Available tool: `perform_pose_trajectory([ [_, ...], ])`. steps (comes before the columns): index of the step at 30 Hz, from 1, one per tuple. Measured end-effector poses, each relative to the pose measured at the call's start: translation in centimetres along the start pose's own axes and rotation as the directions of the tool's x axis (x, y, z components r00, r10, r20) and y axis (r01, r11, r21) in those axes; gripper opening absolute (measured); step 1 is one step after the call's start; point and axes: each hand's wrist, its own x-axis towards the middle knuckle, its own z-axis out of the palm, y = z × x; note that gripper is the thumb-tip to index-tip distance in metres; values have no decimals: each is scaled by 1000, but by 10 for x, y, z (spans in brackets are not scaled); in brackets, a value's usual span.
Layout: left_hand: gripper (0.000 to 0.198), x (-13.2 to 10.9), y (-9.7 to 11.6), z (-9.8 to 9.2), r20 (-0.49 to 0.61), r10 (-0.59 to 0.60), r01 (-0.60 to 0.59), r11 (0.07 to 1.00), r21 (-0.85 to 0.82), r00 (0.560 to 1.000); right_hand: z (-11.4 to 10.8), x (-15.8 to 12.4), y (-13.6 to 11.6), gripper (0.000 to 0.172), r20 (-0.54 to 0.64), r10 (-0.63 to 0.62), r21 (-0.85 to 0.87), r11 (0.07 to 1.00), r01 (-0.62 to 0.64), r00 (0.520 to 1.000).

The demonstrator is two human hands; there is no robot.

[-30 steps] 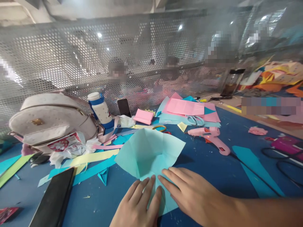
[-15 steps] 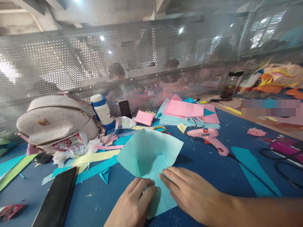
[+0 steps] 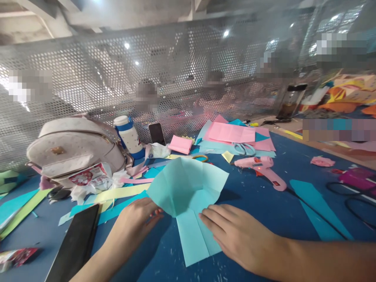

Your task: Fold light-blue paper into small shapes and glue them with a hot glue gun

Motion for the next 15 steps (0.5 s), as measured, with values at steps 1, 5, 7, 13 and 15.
perform_pose_trajectory([
  [1,14,2,-2,5,-45,-4,3,1000,-16,999,-1,0,0,42,7,-9,12,1000,9,1000],
  [5,23,5,-4,24,-145,11,-30,992,-126,989,-8,2,1,39,34,-46,75,996,43,998],
  [7,26,5,-1,31,-156,-27,-3,982,-189,987,-12,3,2,38,38,-31,140,990,25,999],
  [13,36,7,9,37,-93,-135,87,911,-402,987,-21,21,6,43,156,67,422,897,-128,986],
  [15,34,7,15,35,-104,-121,64,897,-436,987,-24,30,7,46,186,90,475,864,-170,978],
])
